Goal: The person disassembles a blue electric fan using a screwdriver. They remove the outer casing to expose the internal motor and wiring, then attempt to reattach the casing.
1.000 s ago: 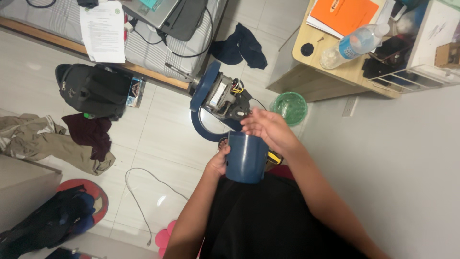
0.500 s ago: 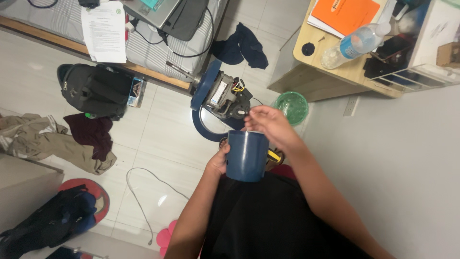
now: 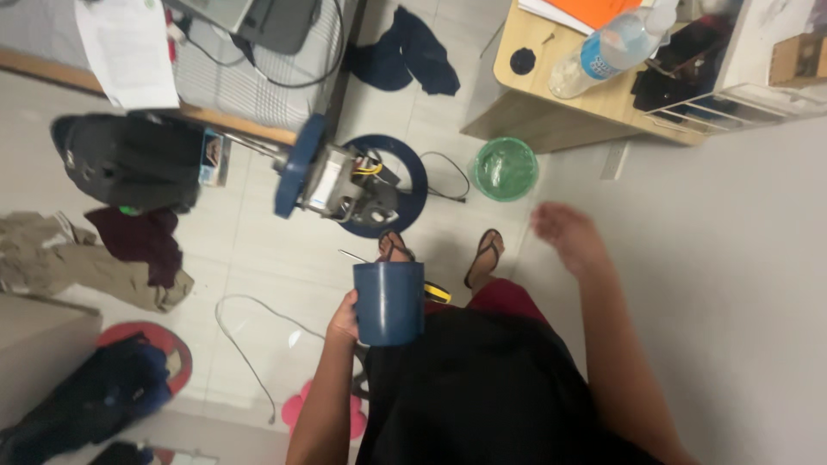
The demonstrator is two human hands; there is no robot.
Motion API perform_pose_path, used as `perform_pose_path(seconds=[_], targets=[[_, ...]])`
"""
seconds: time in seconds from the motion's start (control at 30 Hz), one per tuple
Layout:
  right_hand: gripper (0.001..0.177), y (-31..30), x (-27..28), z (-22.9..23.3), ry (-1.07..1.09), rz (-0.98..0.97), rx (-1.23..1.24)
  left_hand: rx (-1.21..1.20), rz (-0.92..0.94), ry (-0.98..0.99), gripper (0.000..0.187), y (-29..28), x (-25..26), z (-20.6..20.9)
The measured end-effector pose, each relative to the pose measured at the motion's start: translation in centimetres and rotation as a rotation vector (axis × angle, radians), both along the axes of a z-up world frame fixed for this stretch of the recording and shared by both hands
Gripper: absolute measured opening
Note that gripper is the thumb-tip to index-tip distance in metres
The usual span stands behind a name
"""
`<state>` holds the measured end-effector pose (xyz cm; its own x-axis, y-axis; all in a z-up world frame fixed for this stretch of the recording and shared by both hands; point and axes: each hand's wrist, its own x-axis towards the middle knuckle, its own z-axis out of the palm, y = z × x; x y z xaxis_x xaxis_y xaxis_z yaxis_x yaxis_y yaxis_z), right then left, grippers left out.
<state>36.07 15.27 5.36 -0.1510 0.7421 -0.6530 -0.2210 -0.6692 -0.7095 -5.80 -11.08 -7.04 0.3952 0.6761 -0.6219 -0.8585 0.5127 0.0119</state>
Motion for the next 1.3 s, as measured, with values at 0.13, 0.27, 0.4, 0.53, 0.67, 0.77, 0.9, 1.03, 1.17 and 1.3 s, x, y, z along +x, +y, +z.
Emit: perform_pose_path(seconds=[0.13, 0.27, 0.4, 0.53, 0.67, 0.77, 0.9, 1.03, 1.17, 1.3], targets=[[0.039, -1.9, 1.4, -5.3, -0.039, 0.253, -0.058, -0.105, 0.033, 0.012, 0.093, -0.5, 2.7, -1.4], [0.038, -2.0, 0.1, -10.6, -0.285, 0.361, -0.38, -0.27, 0.02, 0.087, 0.089, 1.3, 7.0, -2.6], [0.05, 1.1, -3.4, -13.9, -0.265, 0.539, -0.355, -0.405, 0.077, 0.243, 0.08, 7.6, 9.8, -4.9], [0.066, 3.6, -4.7, -15.9, -0.007, 0.503, -0.462, -0.326, 0.009, 0.406, 0.083, 13.4, 11.6, -5.6], [0.068, 8.8, -7.2, -17.9, -0.151, 0.605, -0.415, -0.135, -0.107, 0.614, 0.087, 21.2, 10.6, -2.8], [0.06, 10.5, -7.9, -19.5, -0.101, 0.607, -0.352, 0.007, -0.021, 0.633, 0.093, 24.4, 10.9, 0.2], [0.039, 13.4, -10.9, -22.3, -0.237, 0.588, -0.23, 0.029, -0.24, 0.943, 0.111, 27.5, 10.5, 2.3], [0.025, 16.3, -14.7, -27.1, -0.287, 0.506, -0.107, 0.115, -0.366, 1.3, 0.127, 28.4, 9.0, 0.6], [0.021, 19.1, -20.1, -35.0, -0.304, 0.424, -0.071, 0.103, -0.4, 1.467, 0.134, 28.7, 6.8, -1.8], [0.016, 23.4, -24.9, -45.4, -0.539, 0.446, 0.151, 0.085, -0.324, 1.595, 0.136, 29.6, 6.3, -3.9]])
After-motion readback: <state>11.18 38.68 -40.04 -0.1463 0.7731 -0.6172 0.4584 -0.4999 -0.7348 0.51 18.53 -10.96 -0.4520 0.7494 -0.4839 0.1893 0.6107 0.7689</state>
